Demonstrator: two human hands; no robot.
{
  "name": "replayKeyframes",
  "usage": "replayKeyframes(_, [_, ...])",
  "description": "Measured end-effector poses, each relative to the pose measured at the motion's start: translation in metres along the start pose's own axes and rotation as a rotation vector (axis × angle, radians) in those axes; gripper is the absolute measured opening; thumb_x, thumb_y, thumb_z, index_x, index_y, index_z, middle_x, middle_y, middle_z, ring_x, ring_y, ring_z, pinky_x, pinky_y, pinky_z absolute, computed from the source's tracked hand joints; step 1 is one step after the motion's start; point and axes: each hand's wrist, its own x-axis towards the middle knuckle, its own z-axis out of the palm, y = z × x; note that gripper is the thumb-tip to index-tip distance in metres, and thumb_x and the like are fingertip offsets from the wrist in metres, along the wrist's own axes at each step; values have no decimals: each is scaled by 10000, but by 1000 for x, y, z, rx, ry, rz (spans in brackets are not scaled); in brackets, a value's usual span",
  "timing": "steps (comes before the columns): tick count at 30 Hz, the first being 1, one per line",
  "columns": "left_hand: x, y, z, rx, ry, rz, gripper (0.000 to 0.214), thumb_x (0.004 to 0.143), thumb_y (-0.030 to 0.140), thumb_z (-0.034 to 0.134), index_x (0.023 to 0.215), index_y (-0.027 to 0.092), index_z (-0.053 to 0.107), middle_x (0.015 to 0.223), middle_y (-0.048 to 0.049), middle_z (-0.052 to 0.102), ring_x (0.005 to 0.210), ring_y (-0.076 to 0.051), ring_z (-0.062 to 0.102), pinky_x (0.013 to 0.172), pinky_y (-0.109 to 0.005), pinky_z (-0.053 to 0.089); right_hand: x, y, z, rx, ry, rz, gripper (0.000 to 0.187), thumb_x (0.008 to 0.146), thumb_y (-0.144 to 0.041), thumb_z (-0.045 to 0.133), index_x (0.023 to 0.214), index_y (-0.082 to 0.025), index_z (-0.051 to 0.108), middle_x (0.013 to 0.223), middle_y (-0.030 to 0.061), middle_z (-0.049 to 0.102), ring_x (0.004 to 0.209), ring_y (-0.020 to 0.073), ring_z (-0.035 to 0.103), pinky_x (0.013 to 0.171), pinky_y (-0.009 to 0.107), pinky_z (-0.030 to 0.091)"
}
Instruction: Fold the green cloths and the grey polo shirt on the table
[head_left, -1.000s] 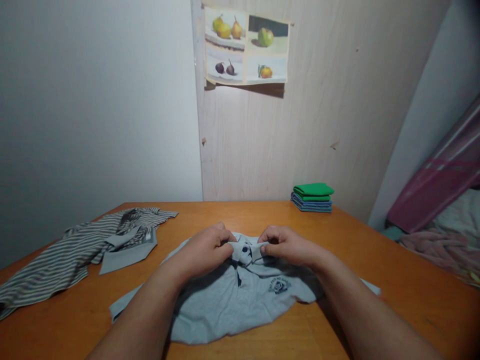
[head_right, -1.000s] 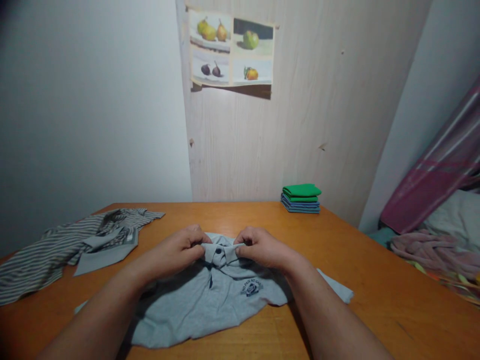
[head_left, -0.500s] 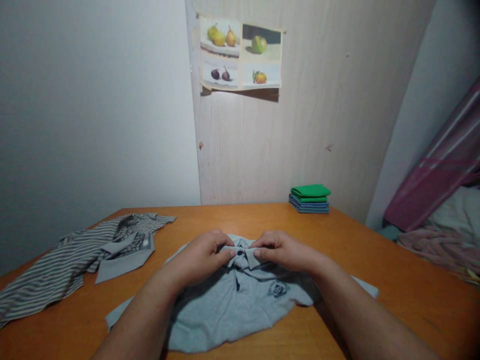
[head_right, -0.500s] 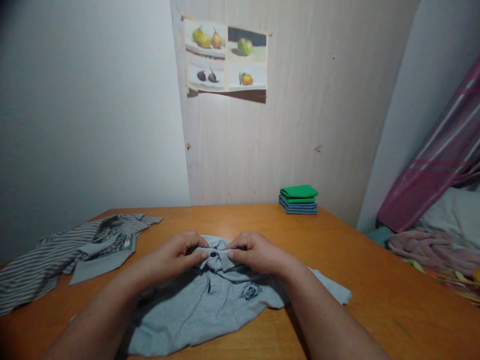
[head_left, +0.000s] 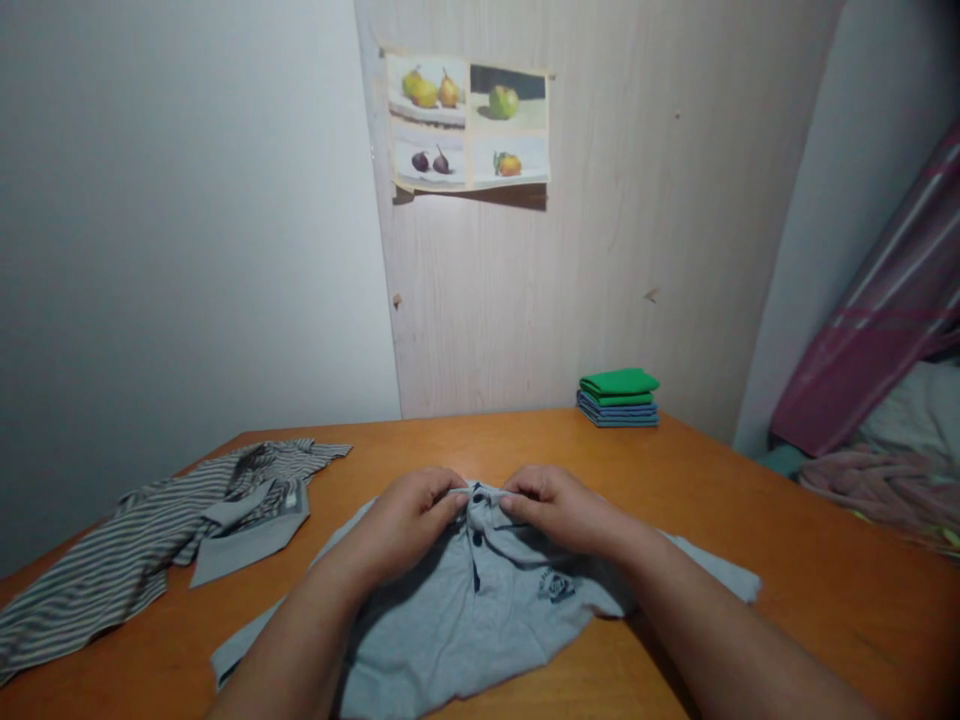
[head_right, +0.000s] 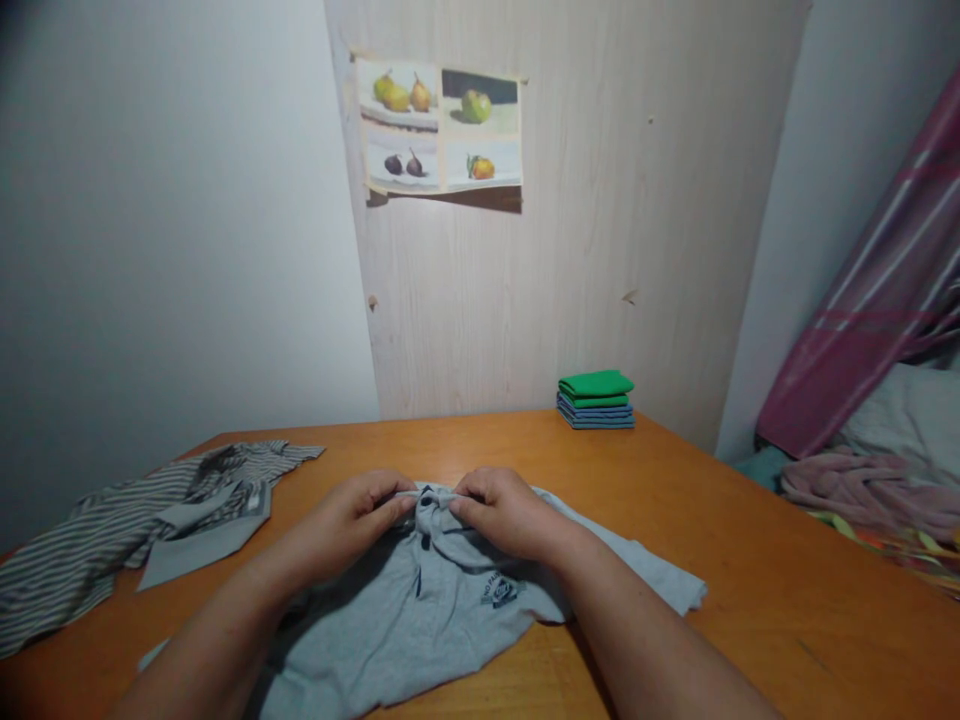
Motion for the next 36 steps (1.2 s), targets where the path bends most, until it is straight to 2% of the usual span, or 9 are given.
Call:
replayKeyframes(5, [1,-4,-3,-57,-45,-33,336,958,416,476,855,189,702,776,-12,662,739,-160,583,645,-242,412,0,3,-1,-4,20,14,219,921,-340,580,820,-200,715,778,18,673,706,151,586,616,248,412])
replayKeyframes(12, [1,-1,2,-182,-86,-20,268,890,358,594,1041,208,757,1014,-65,757,933,-214,658,798,-282,492,2,0,4,56,7,-54,219,933,-309,563,982,-212,754,931,40,738,862,182,646,757,289,471])
replayKeyframes(17, [1,-1,4,-211,-104,-9,286,914,372,554,992,198,767,924,-58,754,841,-195,647,748,-276,488,1,-3,4,24,11,-48,211,932,-338,579,916,-216,750,858,26,718,809,175,638,712,277,460])
replayKeyframes(22, [1,1,4,-204,-127,12,286,942,373,524,974,212,759,929,-45,741,848,-189,630,749,-273,480,-1,-6,2,-31,2,-61,223,944,-348,564,869,-207,720,799,15,674,749,161,605,660,261,427])
replayKeyframes(29, [1,4,5,11,-79,35,257,954,350,509,902,203,713,894,-45,670,860,-189,586,776,-285,453,-2,-8,0,-101,-34,-54,230,950,-339,546,830,-197,682,746,-3,631,689,143,558,610,253,375])
replayKeyframes(36, [2,6,9,-11,-94,-3,300,968,377,477,814,192,656,774,-13,634,748,-166,569,658,-257,425,-1,-4,4,-107,-5,-27,263,933,-359,576,742,-196,655,670,-25,587,630,125,532,557,235,330])
